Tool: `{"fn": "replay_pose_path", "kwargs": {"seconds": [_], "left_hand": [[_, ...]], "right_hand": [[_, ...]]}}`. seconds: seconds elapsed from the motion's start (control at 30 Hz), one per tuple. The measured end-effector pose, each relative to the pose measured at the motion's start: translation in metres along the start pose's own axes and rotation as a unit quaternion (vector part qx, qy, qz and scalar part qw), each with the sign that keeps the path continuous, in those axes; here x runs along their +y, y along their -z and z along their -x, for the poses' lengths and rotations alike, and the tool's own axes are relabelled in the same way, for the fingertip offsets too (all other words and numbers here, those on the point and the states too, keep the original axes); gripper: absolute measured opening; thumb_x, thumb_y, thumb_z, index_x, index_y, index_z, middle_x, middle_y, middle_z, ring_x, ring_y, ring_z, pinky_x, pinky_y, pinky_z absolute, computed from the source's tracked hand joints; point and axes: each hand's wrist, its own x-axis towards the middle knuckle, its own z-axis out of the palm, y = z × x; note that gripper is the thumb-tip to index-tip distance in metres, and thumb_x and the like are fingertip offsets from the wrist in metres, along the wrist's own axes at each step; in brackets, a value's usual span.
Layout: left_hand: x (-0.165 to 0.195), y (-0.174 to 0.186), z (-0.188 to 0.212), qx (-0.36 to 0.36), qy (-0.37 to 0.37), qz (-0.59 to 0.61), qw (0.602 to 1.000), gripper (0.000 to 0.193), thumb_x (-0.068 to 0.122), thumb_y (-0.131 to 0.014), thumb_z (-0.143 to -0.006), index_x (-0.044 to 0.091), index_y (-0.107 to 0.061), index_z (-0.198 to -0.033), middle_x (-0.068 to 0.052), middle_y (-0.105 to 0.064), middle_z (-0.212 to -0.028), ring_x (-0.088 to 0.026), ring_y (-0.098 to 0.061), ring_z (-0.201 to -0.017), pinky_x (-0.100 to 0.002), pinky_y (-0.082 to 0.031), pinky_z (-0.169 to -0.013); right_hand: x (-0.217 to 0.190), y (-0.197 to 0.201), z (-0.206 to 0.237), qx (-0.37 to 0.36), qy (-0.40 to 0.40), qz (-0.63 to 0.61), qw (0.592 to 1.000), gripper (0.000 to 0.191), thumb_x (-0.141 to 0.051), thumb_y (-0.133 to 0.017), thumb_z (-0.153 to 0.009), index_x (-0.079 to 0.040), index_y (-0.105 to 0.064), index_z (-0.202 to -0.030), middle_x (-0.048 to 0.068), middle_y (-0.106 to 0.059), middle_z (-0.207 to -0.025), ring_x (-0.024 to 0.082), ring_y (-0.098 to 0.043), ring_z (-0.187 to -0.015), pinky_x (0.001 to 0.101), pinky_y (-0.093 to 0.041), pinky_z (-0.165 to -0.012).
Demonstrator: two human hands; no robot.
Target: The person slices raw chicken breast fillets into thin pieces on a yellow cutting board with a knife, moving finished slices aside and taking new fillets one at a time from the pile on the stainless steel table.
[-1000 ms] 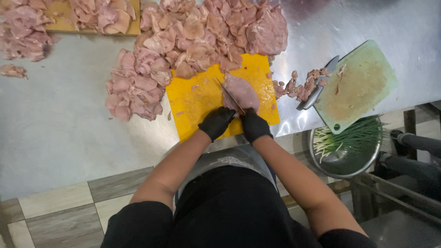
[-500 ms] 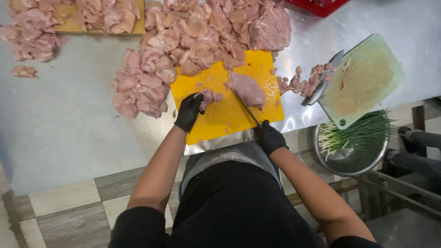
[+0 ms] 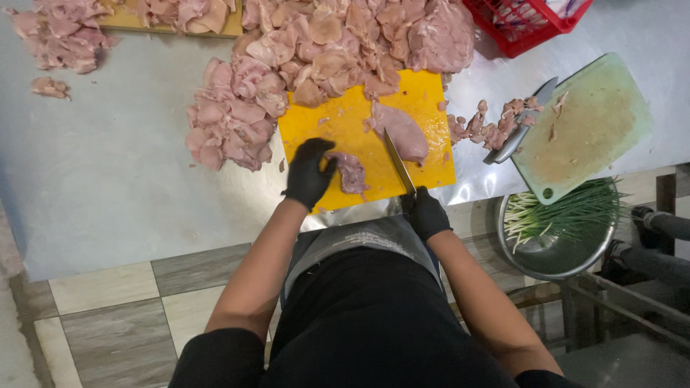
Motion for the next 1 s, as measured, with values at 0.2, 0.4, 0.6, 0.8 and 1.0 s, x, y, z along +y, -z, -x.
{"fn": "replay_pose_path", "kwargs": {"seconds": [0.2, 0.4, 0.6, 0.8, 1.0], "left_hand": [[0.003, -0.038, -0.015, -0.362, 0.044, -0.031, 0.931, 0.035, 0.033, -0.073, -0.083, 0.013, -0.067, -0.111, -0.012, -0.071, -0.096, -0.036, -0.068, -0.09, -0.047, -0.053, -0.079], [-0.037, 0.007, -0.042, -0.208, 0.126, -0.083, 0.967, 0.017, 0.027, -0.063, -0.094, 0.014, -0.071, -0.101, -0.011, -0.073, -0.099, -0.031, -0.071, -0.093, -0.046, -0.053, -0.084], [-0.004, -0.023, -0.1, 0.036, -0.079, -0.07, 0.994, 0.045, 0.027, -0.075, -0.086, 0.004, -0.063, -0.123, -0.021, -0.064, -0.122, -0.04, -0.058, -0.119, -0.05, -0.045, -0.107], [0.064, -0.088, -0.159, -0.406, -0.156, -0.16, 0.886, 0.071, 0.049, -0.086, -0.063, 0.012, -0.068, -0.121, -0.017, -0.068, -0.123, -0.036, -0.063, -0.118, -0.049, -0.045, -0.103], [0.059, -0.097, -0.142, -0.547, -0.068, -0.141, 0.823, 0.057, 0.053, -0.081, -0.07, 0.015, -0.073, -0.112, -0.016, -0.072, -0.119, -0.036, -0.069, -0.11, -0.047, -0.053, -0.095]], "right_hand": [[0.005, 0.013, 0.005, -0.031, 0.031, 0.001, 0.999, 0.044, -0.041, -0.063, -0.096, 0.0, -0.058, -0.113, 0.032, -0.069, -0.09, 0.053, -0.065, -0.089, 0.0586, -0.052, -0.075], [0.032, 0.02, 0.039, 0.061, 0.063, -0.064, 0.994, 0.041, -0.037, -0.065, -0.094, 0.001, -0.063, -0.111, 0.03, -0.069, -0.09, 0.049, -0.067, -0.086, 0.0528, -0.053, -0.069], [0.046, 0.014, 0.05, 0.071, -0.133, -0.367, 0.918, 0.025, -0.029, -0.059, -0.105, -0.005, -0.062, -0.101, 0.009, -0.058, -0.064, 0.018, -0.054, -0.051, 0.0337, -0.043, -0.049], [0.043, 0.024, 0.044, 0.073, -0.139, -0.447, 0.881, 0.016, -0.022, -0.06, -0.102, -0.007, -0.059, -0.097, 0.002, -0.054, -0.06, 0.013, -0.051, -0.046, 0.0309, -0.042, -0.045], [0.038, 0.019, 0.045, 0.07, -0.162, -0.467, 0.866, 0.015, -0.02, -0.059, -0.102, -0.006, -0.06, -0.096, 0.003, -0.054, -0.06, 0.013, -0.051, -0.047, 0.0309, -0.042, -0.045]]}}
